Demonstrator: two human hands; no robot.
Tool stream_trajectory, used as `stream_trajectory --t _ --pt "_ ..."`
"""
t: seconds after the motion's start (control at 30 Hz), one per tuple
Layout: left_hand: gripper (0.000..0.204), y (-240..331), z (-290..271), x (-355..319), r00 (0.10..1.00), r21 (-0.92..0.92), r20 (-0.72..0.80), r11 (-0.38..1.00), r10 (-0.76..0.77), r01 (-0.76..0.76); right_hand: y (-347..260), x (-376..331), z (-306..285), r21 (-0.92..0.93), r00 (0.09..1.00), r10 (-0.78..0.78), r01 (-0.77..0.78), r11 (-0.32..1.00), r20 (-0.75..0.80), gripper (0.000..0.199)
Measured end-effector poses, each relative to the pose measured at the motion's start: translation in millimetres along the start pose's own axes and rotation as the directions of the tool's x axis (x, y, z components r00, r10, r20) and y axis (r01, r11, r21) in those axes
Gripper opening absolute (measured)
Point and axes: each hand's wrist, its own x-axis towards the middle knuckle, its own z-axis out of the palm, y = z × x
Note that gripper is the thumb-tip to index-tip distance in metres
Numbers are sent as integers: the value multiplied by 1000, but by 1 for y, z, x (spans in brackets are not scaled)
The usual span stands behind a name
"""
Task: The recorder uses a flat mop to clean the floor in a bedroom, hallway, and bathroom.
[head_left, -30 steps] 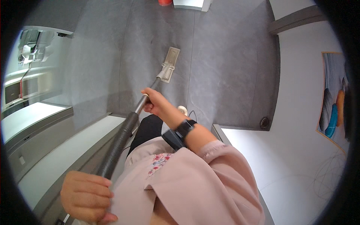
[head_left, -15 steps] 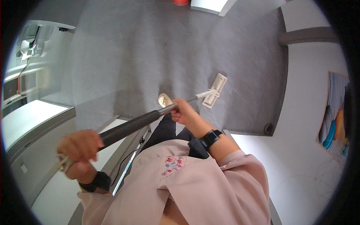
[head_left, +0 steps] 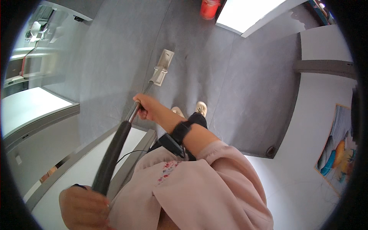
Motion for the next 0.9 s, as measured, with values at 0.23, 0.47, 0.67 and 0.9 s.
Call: stream_trajectory --t 0.23,0.47,0.67,0.9 --pt "29 23 -16 -47 950 67 -293 994 104 -88 -45 -72 -2 -65 994 -107 105 992 -30 31" --pt "16 -90 -17 106 704 -394 -670 917 -235 -69 -141 -126 -138 -124 917 -126 85 989 -379 30" --pt "20 -92 -33 114 200 -464 -871 885 -448 -42 -166 -77 -120 -123 895 -85 34 992 -439 27" --pt "16 -33 -74 129 459 -114 -846 934 -270 339 -182 -28 -29 -147 992 119 -112 983 42 36"
